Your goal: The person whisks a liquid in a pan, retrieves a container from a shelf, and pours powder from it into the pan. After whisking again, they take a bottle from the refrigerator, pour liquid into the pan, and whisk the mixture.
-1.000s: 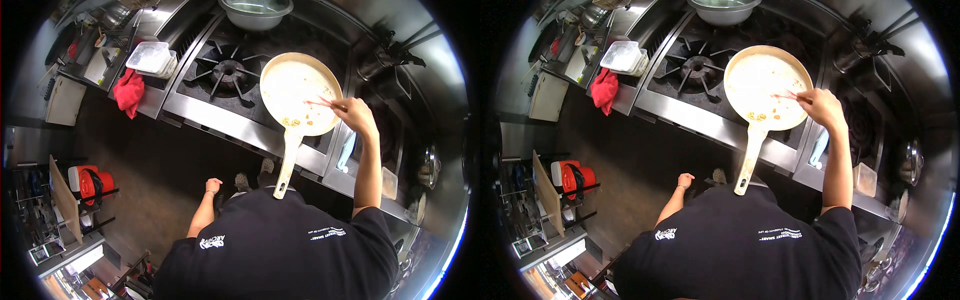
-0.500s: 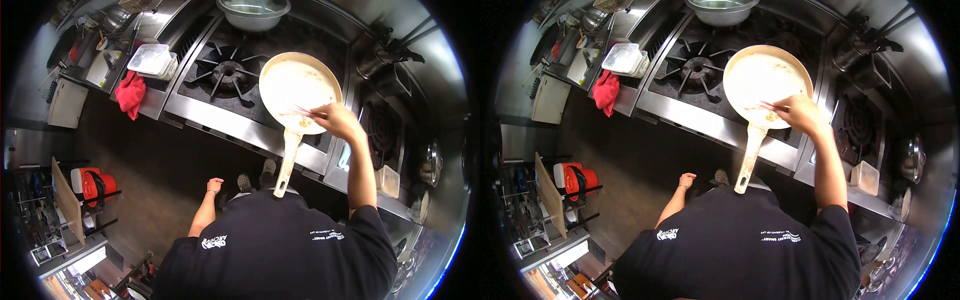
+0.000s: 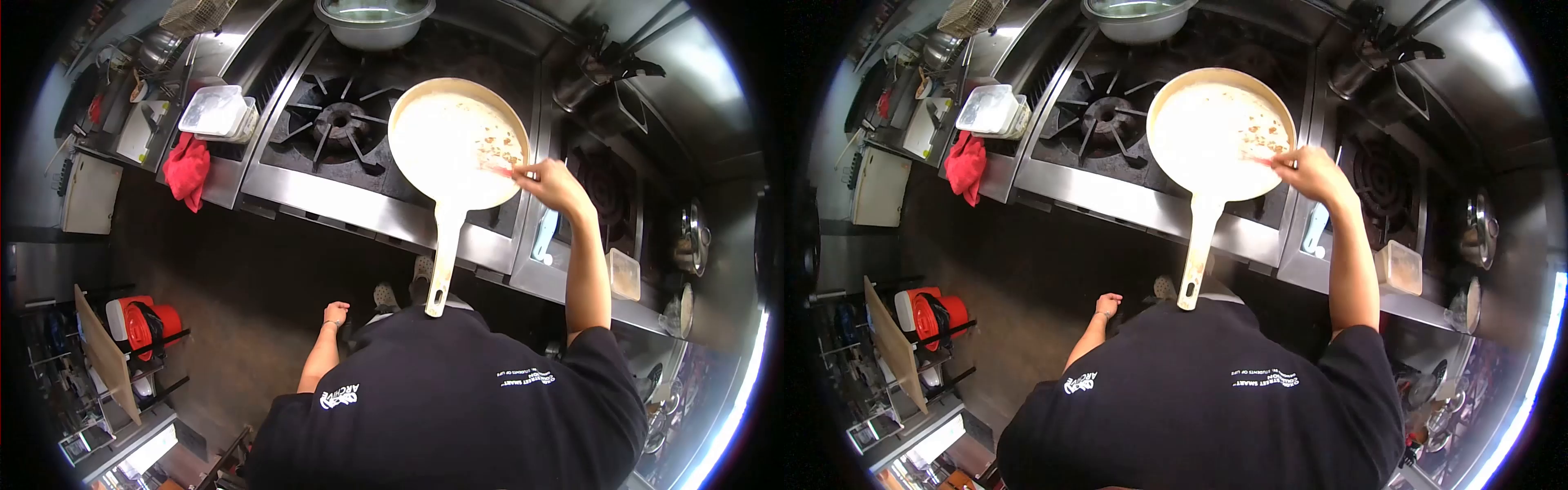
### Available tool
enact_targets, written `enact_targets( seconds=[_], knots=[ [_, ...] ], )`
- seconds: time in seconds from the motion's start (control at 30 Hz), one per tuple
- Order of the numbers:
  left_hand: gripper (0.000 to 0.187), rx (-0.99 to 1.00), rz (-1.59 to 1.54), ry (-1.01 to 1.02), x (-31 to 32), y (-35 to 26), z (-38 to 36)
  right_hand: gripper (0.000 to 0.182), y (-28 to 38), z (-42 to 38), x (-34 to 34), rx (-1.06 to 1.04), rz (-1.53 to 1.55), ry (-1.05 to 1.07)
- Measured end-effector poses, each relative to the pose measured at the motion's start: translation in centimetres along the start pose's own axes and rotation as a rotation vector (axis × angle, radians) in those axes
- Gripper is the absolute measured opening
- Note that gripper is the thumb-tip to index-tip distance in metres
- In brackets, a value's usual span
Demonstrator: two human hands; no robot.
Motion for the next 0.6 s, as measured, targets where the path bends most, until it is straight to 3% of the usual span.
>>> enact_targets(
  seconds=[0.07,0.17,0.2,0.3,0.4,0.43,0.5,0.57,0.6],
  knots=[
    [0.020,-0.025,0.021,-0.015,0.0,0.2,0.5,0.029,-1.3,-1.1,-0.7,0.062,-0.034,0.097],
    [0.020,0.015,-0.111,-0.006,0.6,0.3,2.0,0.026,-3.0,0.2,-2.1,0.211,-0.159,-0.001],
    [0.020,0.009,-0.104,0.008,0.5,-0.3,1.9,0.022,-3.3,1.1,-1.0,0.130,-0.089,-0.140],
    [0.020,0.070,0.017,-0.006,-0.5,-2.5,1.4,0.024,-2.3,0.1,-0.4,0.121,-0.079,0.035],
    [0.026,0.100,-0.051,-0.040,-0.6,-3.5,1.7,0.026,-4.1,0.4,-2.3,0.303,-0.139,0.018],
    [0.026,0.100,-0.047,-0.038,-0.5,-3.3,1.6,0.026,-4.8,0.8,-1.0,0.306,-0.138,0.019],
    [0.026,0.104,0.023,-0.018,-0.5,-4.0,1.5,0.026,-2.2,2.2,0.5,0.032,0.003,-0.116],
    [0.020,0.092,0.023,-0.002,-0.6,-4.0,1.5,0.027,-2.9,1.2,-0.4,0.191,-0.023,0.054],
    [0.020,0.058,-0.017,-0.013,-0.4,-3.4,1.8,0.027,-4.3,1.2,-1.0,0.204,-0.076,0.036]
  ],
)
Point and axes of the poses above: each hand's wrist, its own z-axis towards the middle knuckle, its own x-axis out of the palm, y = z × x, the point moved 7 cm from there along z, towards the middle knuckle, and after that the axes turned 9 degrees about -y, right-handed, at the moved point
